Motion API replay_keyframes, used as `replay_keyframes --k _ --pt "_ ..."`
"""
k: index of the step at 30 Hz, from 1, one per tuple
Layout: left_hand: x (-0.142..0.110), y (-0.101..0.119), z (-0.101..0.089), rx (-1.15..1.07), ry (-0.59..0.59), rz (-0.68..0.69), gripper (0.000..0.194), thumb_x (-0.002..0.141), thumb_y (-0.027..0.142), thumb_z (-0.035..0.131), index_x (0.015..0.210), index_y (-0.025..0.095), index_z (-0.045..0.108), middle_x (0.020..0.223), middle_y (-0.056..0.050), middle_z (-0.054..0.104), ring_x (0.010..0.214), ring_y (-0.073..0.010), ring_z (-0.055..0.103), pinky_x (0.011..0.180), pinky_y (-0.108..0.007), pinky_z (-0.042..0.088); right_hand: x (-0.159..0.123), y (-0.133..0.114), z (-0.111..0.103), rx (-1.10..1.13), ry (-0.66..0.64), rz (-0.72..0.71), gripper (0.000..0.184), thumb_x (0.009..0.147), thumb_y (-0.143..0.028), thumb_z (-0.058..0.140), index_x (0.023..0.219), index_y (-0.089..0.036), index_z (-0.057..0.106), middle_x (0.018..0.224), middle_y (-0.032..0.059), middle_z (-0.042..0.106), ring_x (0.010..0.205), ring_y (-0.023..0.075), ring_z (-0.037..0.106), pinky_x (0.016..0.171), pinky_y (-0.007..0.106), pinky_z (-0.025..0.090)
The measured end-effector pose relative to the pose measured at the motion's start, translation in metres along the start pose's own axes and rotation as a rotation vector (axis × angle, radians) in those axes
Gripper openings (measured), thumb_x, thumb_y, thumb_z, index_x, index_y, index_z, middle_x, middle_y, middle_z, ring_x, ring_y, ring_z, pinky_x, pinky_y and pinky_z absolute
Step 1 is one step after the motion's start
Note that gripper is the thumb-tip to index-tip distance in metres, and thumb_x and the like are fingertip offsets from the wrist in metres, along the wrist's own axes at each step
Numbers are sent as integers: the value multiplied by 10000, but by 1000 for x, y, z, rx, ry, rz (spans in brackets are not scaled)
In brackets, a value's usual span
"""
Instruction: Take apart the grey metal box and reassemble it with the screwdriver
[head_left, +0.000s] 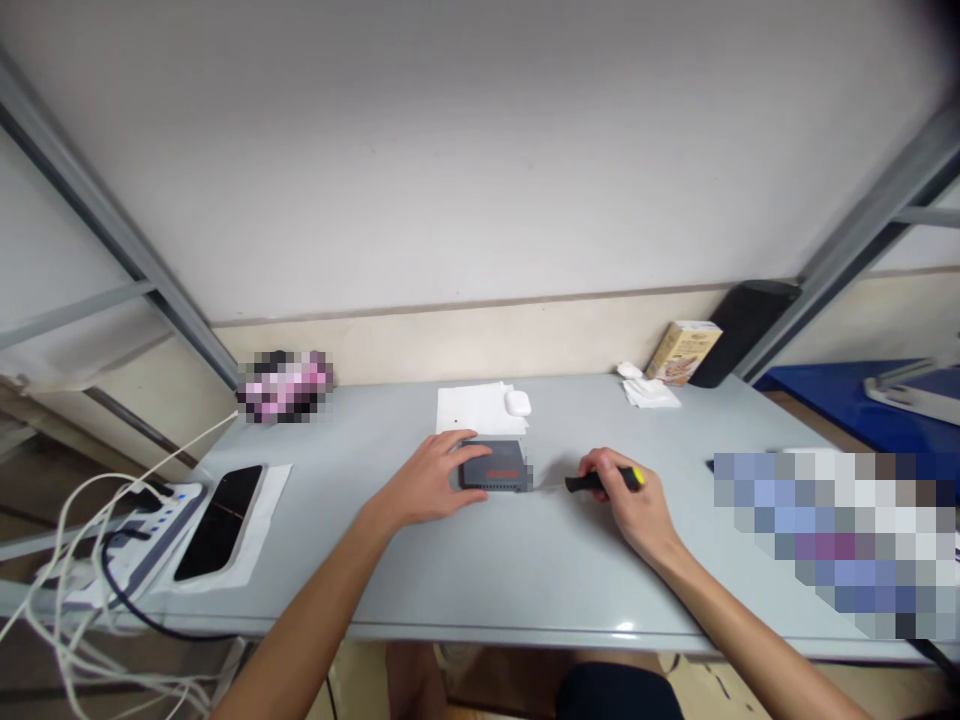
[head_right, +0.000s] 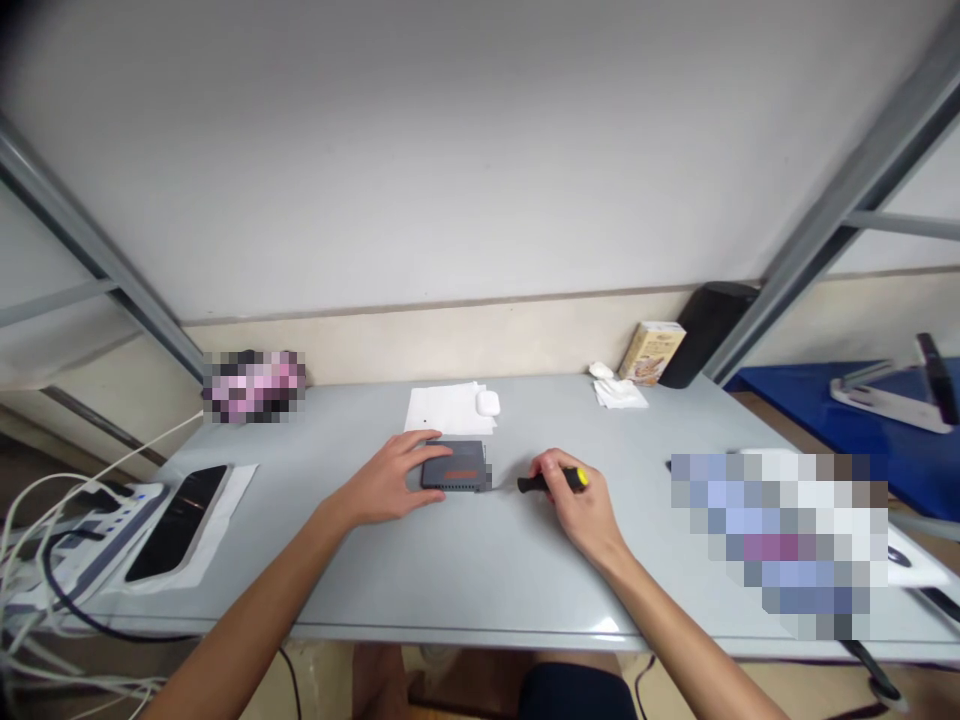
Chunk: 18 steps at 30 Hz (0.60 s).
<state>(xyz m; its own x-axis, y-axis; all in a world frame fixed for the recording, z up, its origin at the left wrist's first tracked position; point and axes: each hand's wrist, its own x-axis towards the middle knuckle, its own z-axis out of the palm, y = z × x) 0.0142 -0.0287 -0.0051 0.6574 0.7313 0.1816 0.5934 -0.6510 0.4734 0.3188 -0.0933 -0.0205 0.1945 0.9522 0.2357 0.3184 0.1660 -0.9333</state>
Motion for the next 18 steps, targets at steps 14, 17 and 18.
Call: replay_keyframes --k 14,17,18 --pt "5 5 13 17 58 110 441 946 383 741 1373 328 646 1495 -94 554 1388 -309 520 1177 -508 436 1 1 0 -8 -5 -29 601 922 -745 526 700 -206 671 579 20 558 516 162 499 501 280 408" --pt "4 5 12 27 70 113 435 947 382 742 1367 322 647 1496 -92 553 1394 -303 515 1180 -495 435 0 2 0 22 39 -26 594 919 -741 541 685 -208 658 588 19 562 516 158 491 502 276 413" --pt "4 5 12 29 75 120 431 944 382 745 1361 322 652 1492 -92 556 1392 -302 515 1176 -491 437 0 3 -1 33 48 -25 590 923 -735 543 684 -208 657 591 19 562 518 158 490 507 277 414"
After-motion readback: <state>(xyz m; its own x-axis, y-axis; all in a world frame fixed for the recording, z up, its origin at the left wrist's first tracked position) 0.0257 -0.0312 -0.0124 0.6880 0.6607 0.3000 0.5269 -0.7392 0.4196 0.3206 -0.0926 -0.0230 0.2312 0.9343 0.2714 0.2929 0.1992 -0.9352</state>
